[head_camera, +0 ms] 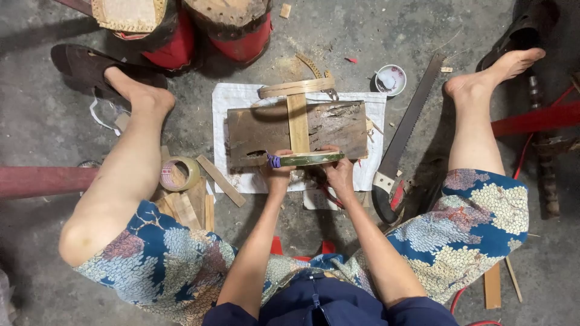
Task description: Assembling a wooden percussion instrument component by attaching rings to a base using glue, tape, and a hammer.
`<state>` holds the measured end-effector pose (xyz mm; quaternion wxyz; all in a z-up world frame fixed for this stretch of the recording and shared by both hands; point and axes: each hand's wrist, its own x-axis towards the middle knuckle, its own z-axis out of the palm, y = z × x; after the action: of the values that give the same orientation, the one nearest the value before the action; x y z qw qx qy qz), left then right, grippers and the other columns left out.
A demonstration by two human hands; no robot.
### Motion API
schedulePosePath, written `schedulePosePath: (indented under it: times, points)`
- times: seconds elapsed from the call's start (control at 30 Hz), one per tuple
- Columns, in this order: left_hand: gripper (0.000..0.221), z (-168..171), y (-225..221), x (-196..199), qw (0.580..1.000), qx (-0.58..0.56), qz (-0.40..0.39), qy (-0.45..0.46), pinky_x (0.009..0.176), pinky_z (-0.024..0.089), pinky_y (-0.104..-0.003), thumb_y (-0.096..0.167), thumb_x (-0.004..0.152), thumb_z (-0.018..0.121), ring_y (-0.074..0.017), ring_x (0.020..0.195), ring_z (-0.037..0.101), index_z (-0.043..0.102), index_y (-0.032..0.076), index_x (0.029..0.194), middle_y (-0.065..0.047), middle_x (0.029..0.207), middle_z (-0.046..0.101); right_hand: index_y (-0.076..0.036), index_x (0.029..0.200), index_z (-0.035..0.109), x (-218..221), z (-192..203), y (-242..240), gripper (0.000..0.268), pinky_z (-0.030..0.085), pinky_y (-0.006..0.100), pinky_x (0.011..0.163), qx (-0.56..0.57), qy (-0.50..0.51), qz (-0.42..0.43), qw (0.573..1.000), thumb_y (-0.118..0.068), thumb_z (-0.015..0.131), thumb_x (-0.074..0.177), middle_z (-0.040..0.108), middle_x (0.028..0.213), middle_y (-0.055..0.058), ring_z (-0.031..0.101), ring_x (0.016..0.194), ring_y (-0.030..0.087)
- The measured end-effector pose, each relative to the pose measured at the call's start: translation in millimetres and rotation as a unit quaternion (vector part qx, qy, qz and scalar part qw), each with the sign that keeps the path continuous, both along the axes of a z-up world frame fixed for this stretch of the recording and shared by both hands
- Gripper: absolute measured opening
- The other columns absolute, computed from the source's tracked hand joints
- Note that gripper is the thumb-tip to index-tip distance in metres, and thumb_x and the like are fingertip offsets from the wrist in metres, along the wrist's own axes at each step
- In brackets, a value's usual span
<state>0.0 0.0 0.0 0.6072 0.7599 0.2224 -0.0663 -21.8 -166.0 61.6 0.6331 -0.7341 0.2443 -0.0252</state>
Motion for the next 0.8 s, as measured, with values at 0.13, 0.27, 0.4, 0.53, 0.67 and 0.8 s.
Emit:
schedulePosePath:
  times: [0.13,0.27,0.4,0.53,0.67,0.8]
  points:
    - [0.041,18,0,-1,0.998,-0.054,0.026,-0.003,0.068,0.057,-0.026,-0.003,0.050,0.086,-0.0188,0.069,0.074,0.081,0.008,0.088,-0.012,0.073,0.077,-0.015,0.110,0.076,-1,4,3,0.025,0.059,0.039,0.087,-0.011,0.004,0.002,1.000,-0.007,0.076,0.086,0.078,0.096,0.011,0.073,0.093,0.022]
    - [0.026,17,-4,2,0.998,0.031,-0.002,0.050,0.068,0.056,-0.027,0.017,0.061,0.086,-0.0202,0.073,0.075,0.081,0.018,0.087,-0.006,0.072,0.076,-0.017,0.110,0.077,-3,7,8,0.024,0.057,0.041,0.090,-0.027,0.001,-0.001,1.000,-0.010,0.076,0.087,0.078,0.098,0.011,0.072,0.098,0.025]
    - [0.016,17,-6,8,0.991,0.112,-0.021,0.075,0.065,0.054,-0.023,0.029,0.071,0.087,-0.0171,0.072,0.075,0.082,0.028,0.086,-0.001,0.066,0.075,-0.018,0.113,0.076,-5,8,7,0.030,0.055,0.041,0.094,-0.023,0.009,0.013,1.000,-0.009,0.077,0.085,0.078,0.102,0.011,0.073,0.102,0.028]
    - [0.017,11,-6,8,0.995,0.069,-0.022,0.062,0.064,0.056,-0.026,0.021,0.072,0.086,-0.0198,0.070,0.075,0.082,0.021,0.088,-0.007,0.069,0.076,-0.018,0.116,0.075,1,38,-7,0.033,0.054,0.044,0.097,-0.035,0.028,0.037,0.998,-0.006,0.075,0.085,0.078,0.105,0.013,0.072,0.107,0.032]
    - [0.016,-15,0,7,0.998,0.052,-0.027,0.035,0.066,0.058,-0.026,0.015,0.076,0.085,-0.0212,0.074,0.074,0.081,0.016,0.091,-0.011,0.074,0.076,-0.015,0.128,0.071,12,49,-58,0.044,0.052,0.049,0.102,-0.039,0.084,0.123,0.988,-0.001,0.068,0.086,0.077,0.109,0.015,0.071,0.108,0.036]
    - [0.014,-8,-1,7,0.995,0.065,-0.052,0.046,0.071,0.059,-0.031,0.020,0.081,0.081,-0.0233,0.079,0.076,0.081,0.014,0.094,-0.013,0.079,0.078,-0.008,0.115,0.074,37,-28,-139,0.022,0.061,0.031,0.068,-0.028,0.067,-0.087,0.994,-0.005,0.072,0.093,0.075,0.093,0.013,0.068,0.073,0.017]
